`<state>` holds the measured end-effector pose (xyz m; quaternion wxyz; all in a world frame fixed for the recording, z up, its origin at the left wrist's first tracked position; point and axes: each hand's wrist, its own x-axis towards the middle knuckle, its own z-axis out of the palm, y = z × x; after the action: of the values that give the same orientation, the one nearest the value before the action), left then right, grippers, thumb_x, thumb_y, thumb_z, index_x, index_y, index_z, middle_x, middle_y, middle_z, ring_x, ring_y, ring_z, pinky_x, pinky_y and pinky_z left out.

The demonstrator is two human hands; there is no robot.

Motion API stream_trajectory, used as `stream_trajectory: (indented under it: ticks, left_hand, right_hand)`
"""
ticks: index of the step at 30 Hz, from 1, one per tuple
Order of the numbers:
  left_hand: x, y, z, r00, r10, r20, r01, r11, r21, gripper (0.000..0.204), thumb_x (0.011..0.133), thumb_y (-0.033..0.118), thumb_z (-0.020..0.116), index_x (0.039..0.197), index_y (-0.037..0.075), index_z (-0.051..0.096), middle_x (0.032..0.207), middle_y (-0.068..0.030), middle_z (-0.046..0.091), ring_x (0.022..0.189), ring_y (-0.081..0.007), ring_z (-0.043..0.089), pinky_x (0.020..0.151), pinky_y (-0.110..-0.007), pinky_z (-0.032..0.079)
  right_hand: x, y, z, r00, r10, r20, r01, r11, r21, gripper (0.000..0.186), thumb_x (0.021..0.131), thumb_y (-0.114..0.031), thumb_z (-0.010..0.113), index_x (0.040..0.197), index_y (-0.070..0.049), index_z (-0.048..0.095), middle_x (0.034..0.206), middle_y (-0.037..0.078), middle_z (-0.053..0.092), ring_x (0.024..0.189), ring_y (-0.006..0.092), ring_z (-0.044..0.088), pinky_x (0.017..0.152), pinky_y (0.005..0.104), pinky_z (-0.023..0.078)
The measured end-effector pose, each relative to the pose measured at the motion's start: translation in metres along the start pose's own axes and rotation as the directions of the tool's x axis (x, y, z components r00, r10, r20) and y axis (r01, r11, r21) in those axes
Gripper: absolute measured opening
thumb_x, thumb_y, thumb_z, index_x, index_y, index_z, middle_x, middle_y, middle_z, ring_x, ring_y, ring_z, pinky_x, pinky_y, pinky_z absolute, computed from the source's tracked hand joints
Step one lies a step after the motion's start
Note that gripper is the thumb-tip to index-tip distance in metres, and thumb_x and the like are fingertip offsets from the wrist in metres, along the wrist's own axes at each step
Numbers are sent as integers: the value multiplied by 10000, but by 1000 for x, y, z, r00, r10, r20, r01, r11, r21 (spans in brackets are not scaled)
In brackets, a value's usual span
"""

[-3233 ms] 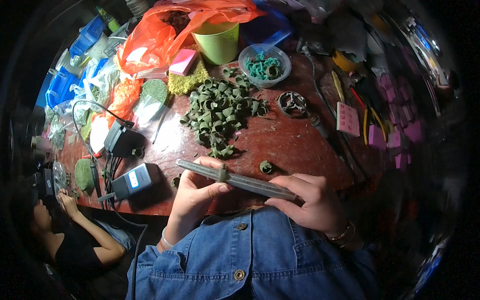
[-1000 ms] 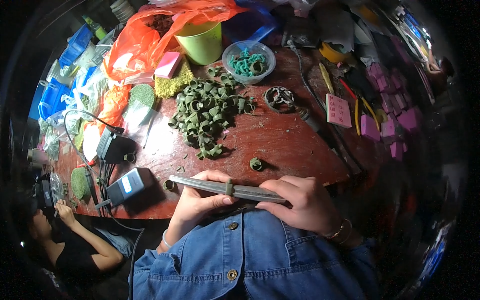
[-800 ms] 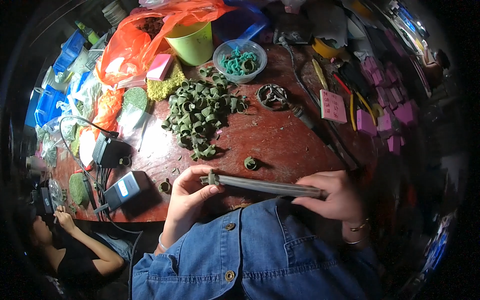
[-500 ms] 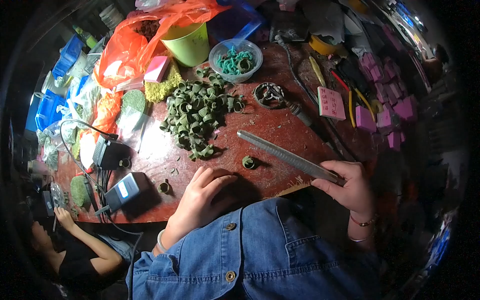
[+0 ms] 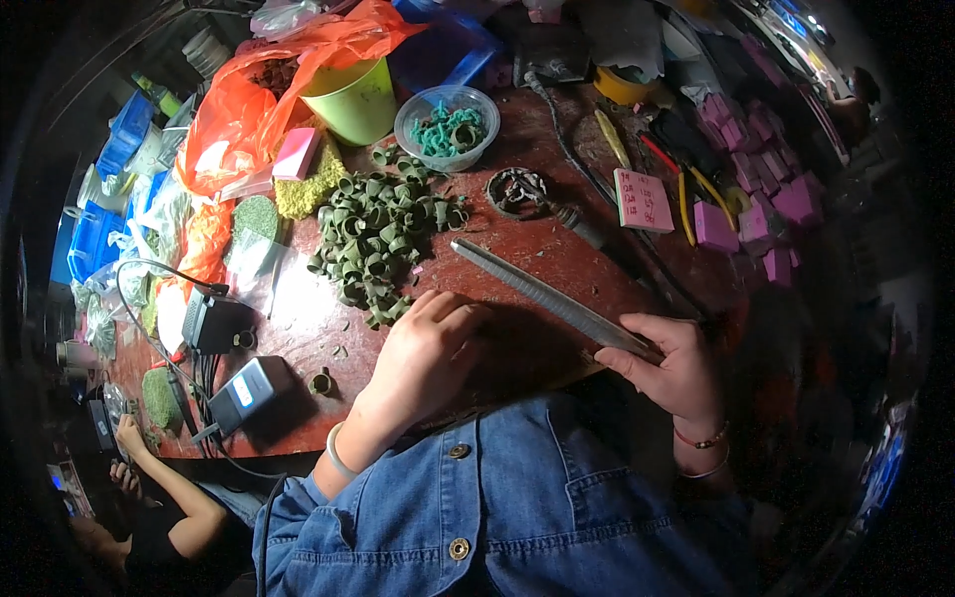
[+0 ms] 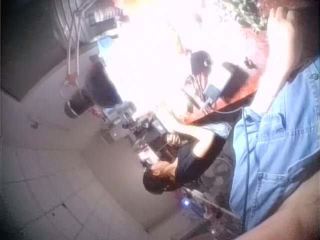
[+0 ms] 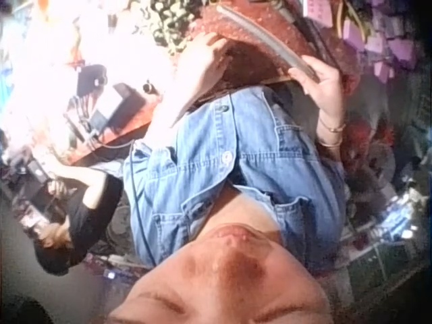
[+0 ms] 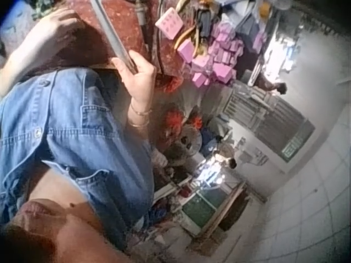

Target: The recorder is using a metal file to polish green jewelry rings that are held on a metal ring mandrel.

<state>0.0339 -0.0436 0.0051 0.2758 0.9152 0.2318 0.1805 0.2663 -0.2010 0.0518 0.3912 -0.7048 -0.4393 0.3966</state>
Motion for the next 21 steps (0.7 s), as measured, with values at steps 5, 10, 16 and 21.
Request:
stream_trajectory:
  ticks: [5, 10, 16, 21]
  left_hand:
    - [-11, -4, -6, 898, -412, -153, 63, 465, -883, 315, 848, -41, 668, 1154, -32, 596, 1071, -97, 664, 960, -183, 662, 867, -308, 530]
    - [-26, -11, -23, 880, -474, 18, -89, -203, -975, 365, 902, -37, 613, 1257, -14, 534, 1220, -138, 604, 1078, -202, 616, 933, -347, 521]
    - [-30, -8, -9, 890, -456, -8, -56, -93, -994, 403, 881, -33, 630, 1271, -18, 527, 1201, -166, 623, 1085, -241, 627, 935, -364, 538]
    - [-32, 13, -4, 898, -395, 192, 127, -184, -975, 425, 834, -79, 671, 1235, -18, 545, 1157, -161, 650, 1097, -216, 623, 948, -345, 524]
  right_hand:
    - [-2, 2, -2, 999, -43, -7, 42, 999, -19, 250, 798, -103, 796, 943, 55, 668, 692, -17, 594, 626, 15, 514, 534, 202, 401]
    - [4, -17, 2, 951, -289, 110, 304, 939, -160, 274, 752, -78, 811, 966, 37, 684, 765, 71, 679, 654, 98, 629, 563, 240, 461]
    - [12, -45, 27, 896, -428, 114, 438, 819, -370, 288, 735, -62, 804, 988, 0, 680, 765, 96, 659, 638, 177, 651, 556, 285, 486]
    - [18, -59, 48, 827, -532, 180, 540, 666, -514, 366, 730, -154, 807, 1034, -30, 646, 844, 98, 661, 668, 264, 667, 561, 342, 523]
